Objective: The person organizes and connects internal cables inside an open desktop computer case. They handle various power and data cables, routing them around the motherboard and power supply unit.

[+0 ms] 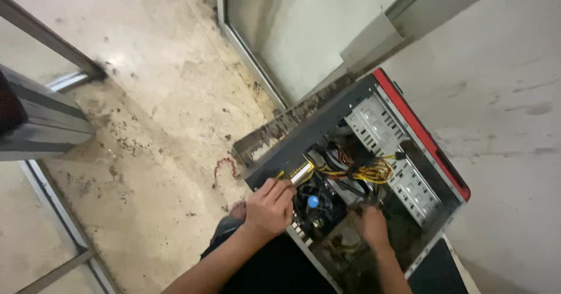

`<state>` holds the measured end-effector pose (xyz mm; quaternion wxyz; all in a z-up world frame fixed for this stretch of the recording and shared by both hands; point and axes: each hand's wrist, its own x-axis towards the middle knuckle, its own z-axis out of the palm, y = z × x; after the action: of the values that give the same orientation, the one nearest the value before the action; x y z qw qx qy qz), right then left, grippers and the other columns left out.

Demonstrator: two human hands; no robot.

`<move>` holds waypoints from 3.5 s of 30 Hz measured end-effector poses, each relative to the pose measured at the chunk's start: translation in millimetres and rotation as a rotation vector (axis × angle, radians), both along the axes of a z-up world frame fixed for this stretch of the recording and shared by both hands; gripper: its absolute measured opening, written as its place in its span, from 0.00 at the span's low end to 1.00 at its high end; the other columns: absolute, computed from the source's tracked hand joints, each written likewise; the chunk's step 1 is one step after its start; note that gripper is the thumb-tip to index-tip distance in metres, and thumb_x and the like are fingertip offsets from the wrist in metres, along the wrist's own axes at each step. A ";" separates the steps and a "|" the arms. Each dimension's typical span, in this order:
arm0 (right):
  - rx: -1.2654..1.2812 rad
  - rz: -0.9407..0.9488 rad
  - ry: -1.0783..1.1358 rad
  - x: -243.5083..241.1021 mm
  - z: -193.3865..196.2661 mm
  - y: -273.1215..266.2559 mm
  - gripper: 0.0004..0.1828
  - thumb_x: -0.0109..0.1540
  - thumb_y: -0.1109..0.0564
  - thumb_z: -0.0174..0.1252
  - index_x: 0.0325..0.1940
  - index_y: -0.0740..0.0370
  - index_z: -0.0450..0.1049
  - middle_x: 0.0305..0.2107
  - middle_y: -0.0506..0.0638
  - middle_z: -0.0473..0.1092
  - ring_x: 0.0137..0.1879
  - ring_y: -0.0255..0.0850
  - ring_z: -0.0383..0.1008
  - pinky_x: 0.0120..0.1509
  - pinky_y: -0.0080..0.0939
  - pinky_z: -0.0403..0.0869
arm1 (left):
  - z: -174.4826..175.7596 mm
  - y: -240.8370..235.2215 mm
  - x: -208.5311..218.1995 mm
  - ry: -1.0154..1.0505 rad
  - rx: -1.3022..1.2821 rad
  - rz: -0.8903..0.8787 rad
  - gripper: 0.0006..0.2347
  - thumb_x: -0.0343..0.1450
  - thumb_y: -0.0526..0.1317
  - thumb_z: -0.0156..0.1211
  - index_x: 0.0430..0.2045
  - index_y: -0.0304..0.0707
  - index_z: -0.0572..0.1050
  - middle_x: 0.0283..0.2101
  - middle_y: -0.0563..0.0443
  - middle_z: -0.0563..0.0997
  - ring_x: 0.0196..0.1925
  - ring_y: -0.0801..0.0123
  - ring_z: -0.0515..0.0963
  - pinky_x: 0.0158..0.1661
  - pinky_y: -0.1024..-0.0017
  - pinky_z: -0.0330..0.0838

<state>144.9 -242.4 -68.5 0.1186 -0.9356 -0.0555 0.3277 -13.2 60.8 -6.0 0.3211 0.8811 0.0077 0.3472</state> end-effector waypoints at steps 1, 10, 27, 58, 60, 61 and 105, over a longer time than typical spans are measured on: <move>-0.018 -0.013 0.051 -2.7 4.4 1.3 0.19 0.63 0.51 0.56 0.55 0.51 0.84 0.29 0.50 0.82 0.22 0.41 0.73 0.29 0.42 0.65 | 2.7 -0.6 -1.1 0.011 -0.005 -0.019 0.09 0.75 0.30 0.49 0.31 0.28 0.79 0.42 0.36 0.81 0.39 0.50 0.77 0.44 0.61 0.75; -0.571 0.325 -0.160 -9.6 -77.2 -24.5 0.23 0.71 0.51 0.51 0.20 0.51 0.67 0.19 0.46 0.68 0.27 0.41 0.74 0.34 0.42 0.75 | 0.0 -3.7 0.4 0.000 -0.020 -0.004 0.08 0.76 0.29 0.51 0.36 0.24 0.80 0.42 0.34 0.81 0.38 0.49 0.77 0.43 0.59 0.77; -0.293 0.250 -0.140 -3.1 -72.5 -22.5 0.14 0.69 0.44 0.54 0.50 0.51 0.79 0.30 0.50 0.79 0.31 0.46 0.79 0.36 0.47 0.76 | -32.7 -16.4 -0.5 0.038 -0.045 0.053 0.08 0.78 0.33 0.51 0.38 0.32 0.79 0.43 0.38 0.81 0.43 0.48 0.78 0.47 0.56 0.79; -0.346 0.196 -0.092 -12.4 -25.2 9.0 0.17 0.67 0.39 0.55 0.48 0.47 0.83 0.33 0.46 0.81 0.35 0.41 0.82 0.39 0.42 0.78 | -35.9 -17.6 -2.4 0.062 -0.007 0.055 0.08 0.80 0.34 0.49 0.41 0.32 0.77 0.46 0.38 0.78 0.47 0.47 0.76 0.48 0.55 0.76; -0.331 0.214 -0.094 -6.4 -43.6 -1.7 0.15 0.68 0.39 0.55 0.38 0.49 0.78 0.26 0.46 0.76 0.29 0.39 0.77 0.35 0.41 0.74 | -48.6 -21.1 -2.3 0.076 -0.030 0.053 0.09 0.81 0.36 0.47 0.44 0.34 0.77 0.48 0.40 0.78 0.50 0.46 0.76 0.54 0.52 0.76; -0.318 0.227 -0.096 -3.7 -52.9 -7.9 0.19 0.68 0.40 0.55 0.28 0.51 0.74 0.19 0.45 0.71 0.23 0.36 0.72 0.31 0.41 0.69 | -55.2 -23.6 -2.4 0.090 -0.054 0.047 0.10 0.83 0.38 0.45 0.47 0.36 0.76 0.51 0.42 0.77 0.53 0.46 0.75 0.59 0.49 0.77; 0.166 0.054 -0.044 4.5 58.1 -18.3 0.15 0.68 0.57 0.56 0.56 0.58 0.81 0.43 0.61 0.80 0.50 0.60 0.81 0.57 0.65 0.78 | -17.0 -18.2 0.8 0.089 0.074 0.182 0.07 0.66 0.28 0.58 0.28 0.42 0.81 0.36 0.51 0.81 0.36 0.59 0.79 0.42 0.68 0.74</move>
<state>149.4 -260.7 -10.4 0.1856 -0.9278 -0.1101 0.3043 -12.5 42.6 -23.0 0.2549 0.9025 0.0891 0.3355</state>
